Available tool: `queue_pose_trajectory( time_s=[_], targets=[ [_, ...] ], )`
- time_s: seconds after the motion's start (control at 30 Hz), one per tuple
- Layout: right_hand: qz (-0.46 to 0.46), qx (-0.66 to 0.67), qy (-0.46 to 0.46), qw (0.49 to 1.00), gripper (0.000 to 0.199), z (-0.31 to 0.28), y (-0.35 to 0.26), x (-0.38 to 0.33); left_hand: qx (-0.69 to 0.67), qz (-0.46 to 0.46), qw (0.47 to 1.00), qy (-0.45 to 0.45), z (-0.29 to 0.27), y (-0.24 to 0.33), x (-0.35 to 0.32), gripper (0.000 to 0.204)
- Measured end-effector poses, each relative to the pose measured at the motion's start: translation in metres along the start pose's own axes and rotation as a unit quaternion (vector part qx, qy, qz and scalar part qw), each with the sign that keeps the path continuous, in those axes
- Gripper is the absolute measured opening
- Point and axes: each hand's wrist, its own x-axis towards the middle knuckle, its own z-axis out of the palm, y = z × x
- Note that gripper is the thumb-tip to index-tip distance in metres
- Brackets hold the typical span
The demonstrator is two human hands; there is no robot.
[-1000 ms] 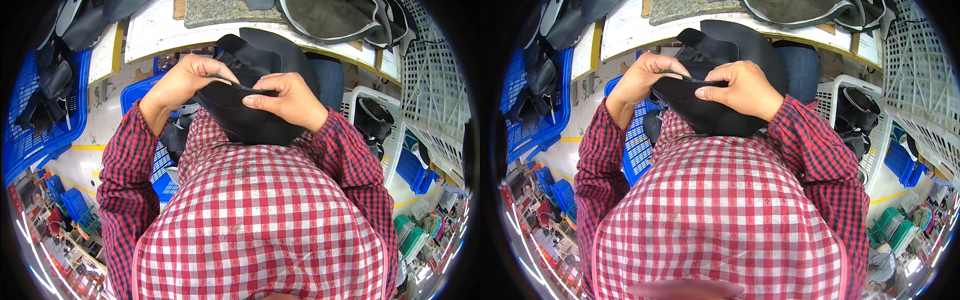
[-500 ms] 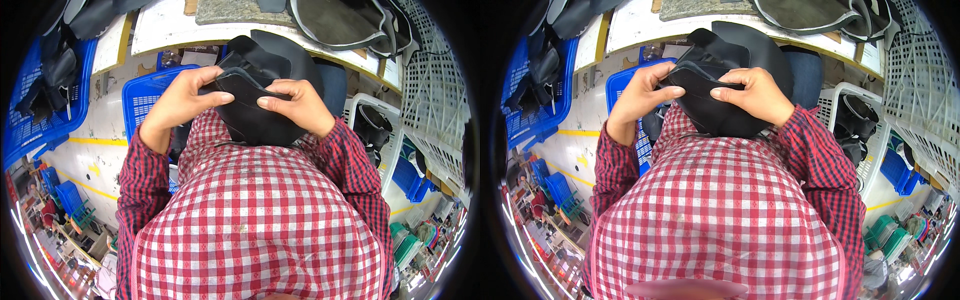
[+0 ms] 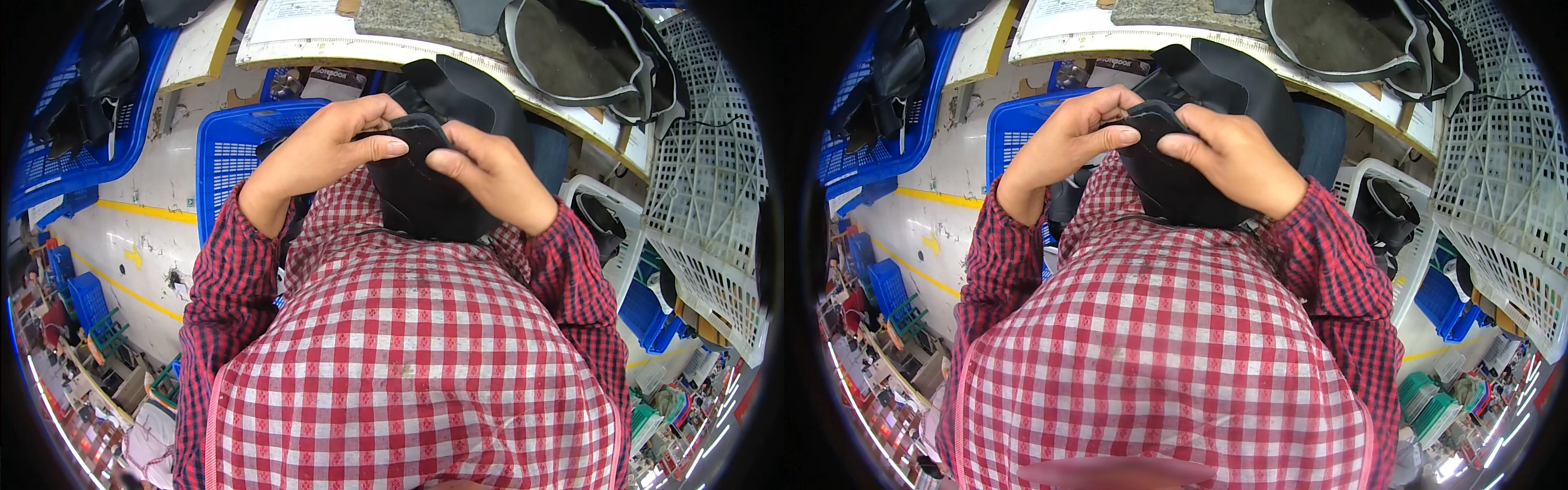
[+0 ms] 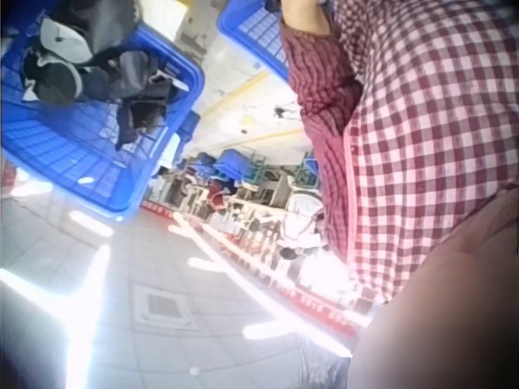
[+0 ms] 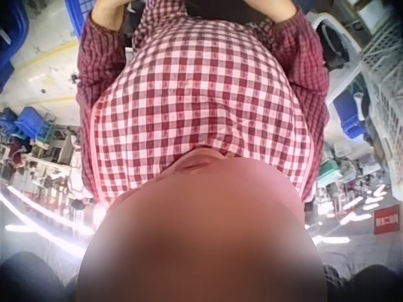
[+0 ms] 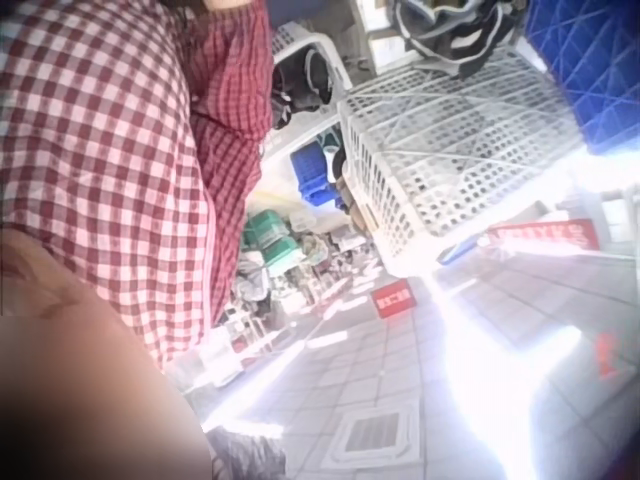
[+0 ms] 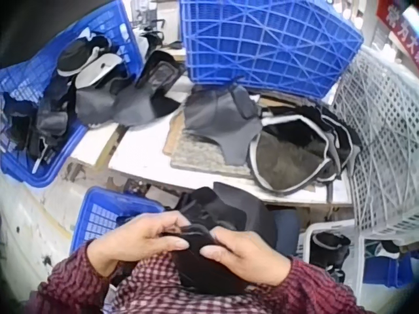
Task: The person sits on the floor and repeatedly picks up black shoe uppers from a blue basket, folds and aligns the edges by hand, and places them back into the basket. The task involves handling multiple shoe parts one at a time without using tools.
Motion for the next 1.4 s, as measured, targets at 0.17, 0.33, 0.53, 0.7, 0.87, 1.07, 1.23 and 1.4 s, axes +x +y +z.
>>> queue_pose_trajectory(
  time_s=[0.17,0.33,0.53,0.7,0.87,1.07,1.23,1.4],
  targets=[
    [0.011,0.066,-0.014,0.998,0.027,-0.017,0.004,0.005,0.019,0.013,1.0,0.01,0.002,-0.005,0.001,0.029],
    [0.035,0.049,-0.036,0.998,0.02,-0.025,-0.004,0.013,0.139,0.08,0.983,0.094,0.012,-0.004,0.002,0.031],
    [0.039,0.021,-0.005,0.999,0.016,-0.023,-0.008,0.013,0.155,0.08,0.974,0.142,0.018,-0.007,0.002,0.034],
    [0.041,0.019,0.006,0.999,0.015,-0.02,-0.006,0.01,0.114,0.075,0.98,0.141,0.019,-0.01,0.002,0.032],
    [0.044,0.014,0.007,0.999,0.015,-0.019,-0.008,0.008,0.062,0.06,0.987,0.133,0.023,-0.015,0.003,0.029],
    [0.028,-0.006,0.007,1.0,0.014,-0.02,-0.016,0.01,0.036,0.028,0.991,0.126,0.021,-0.016,0.003,0.022],
    [0.067,-0.018,0.005,0.998,0.012,-0.021,-0.026,0.009,-0.02,0.025,0.993,0.114,0.019,-0.014,0.001,0.021],
    [0.061,-0.034,0.011,0.997,0.012,-0.02,-0.03,0.011,-0.036,0.043,0.991,0.124,0.019,-0.014,0.001,0.022]
  ],
)
